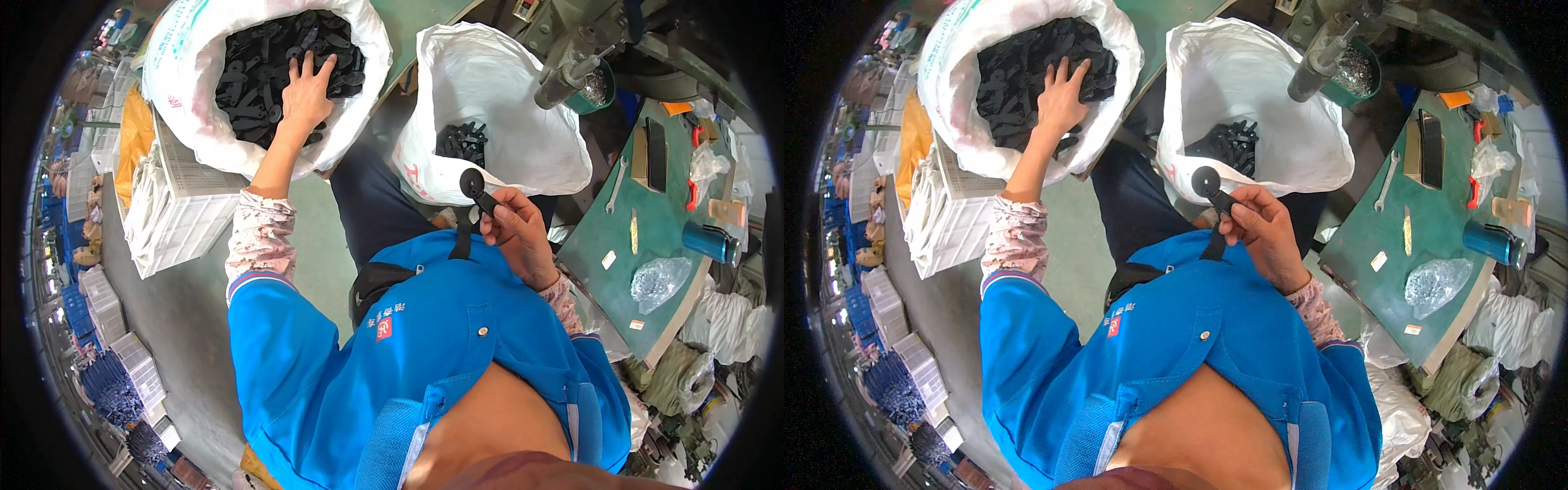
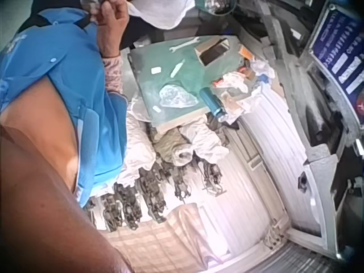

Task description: The person repeatedly picks black plastic components from a white sack, attaches small metal pins to them by hand, and places the assembled units into a second white sack. The process is continuous and repetitive.

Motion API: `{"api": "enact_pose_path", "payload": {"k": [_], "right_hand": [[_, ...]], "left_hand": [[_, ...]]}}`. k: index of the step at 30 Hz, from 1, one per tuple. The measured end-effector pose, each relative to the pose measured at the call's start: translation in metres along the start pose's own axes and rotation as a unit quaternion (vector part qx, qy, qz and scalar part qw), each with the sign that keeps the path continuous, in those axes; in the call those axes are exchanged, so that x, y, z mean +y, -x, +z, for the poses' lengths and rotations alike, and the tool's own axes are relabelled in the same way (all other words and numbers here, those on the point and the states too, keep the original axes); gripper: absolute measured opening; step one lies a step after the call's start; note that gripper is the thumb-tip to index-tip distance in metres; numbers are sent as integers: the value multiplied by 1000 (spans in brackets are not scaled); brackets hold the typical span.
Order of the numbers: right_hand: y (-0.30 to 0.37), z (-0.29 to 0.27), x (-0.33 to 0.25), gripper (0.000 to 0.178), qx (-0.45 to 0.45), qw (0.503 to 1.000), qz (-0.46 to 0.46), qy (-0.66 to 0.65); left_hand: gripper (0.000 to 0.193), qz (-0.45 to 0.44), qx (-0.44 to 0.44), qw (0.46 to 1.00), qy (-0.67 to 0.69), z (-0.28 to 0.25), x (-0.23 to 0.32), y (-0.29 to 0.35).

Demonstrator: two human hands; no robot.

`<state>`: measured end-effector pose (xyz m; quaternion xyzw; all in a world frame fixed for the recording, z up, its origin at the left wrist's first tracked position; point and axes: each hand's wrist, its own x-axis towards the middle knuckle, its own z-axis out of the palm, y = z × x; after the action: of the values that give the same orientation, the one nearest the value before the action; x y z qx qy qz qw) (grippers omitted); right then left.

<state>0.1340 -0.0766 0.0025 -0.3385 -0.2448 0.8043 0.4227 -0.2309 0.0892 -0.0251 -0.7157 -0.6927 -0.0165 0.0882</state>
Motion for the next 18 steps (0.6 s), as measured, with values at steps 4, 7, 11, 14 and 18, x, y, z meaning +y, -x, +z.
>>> {"api": "enact_pose_path", "payload": {"k": [4,7,11,14,18], "right_hand": [[0,-3,2,17,-4,1000,1,-9],[0,-4,3,18,-4,1000,-2,-18],[0,-2,1,20,-10,1000,3,-25],[-1,-3,1,24,-25,999,7,-27],[0,-3,4,31,-40,999,-8,-18]], "left_hand": [[75,14,2,1000,28,-4,-3,5],[67,11,28,996,88,-17,-10,8],[60,-42,58,980,186,-30,-29,2],[56,-110,56,950,286,-39,-44,-8],[68,-160,101,919,345,-48,-65,-21]]}}
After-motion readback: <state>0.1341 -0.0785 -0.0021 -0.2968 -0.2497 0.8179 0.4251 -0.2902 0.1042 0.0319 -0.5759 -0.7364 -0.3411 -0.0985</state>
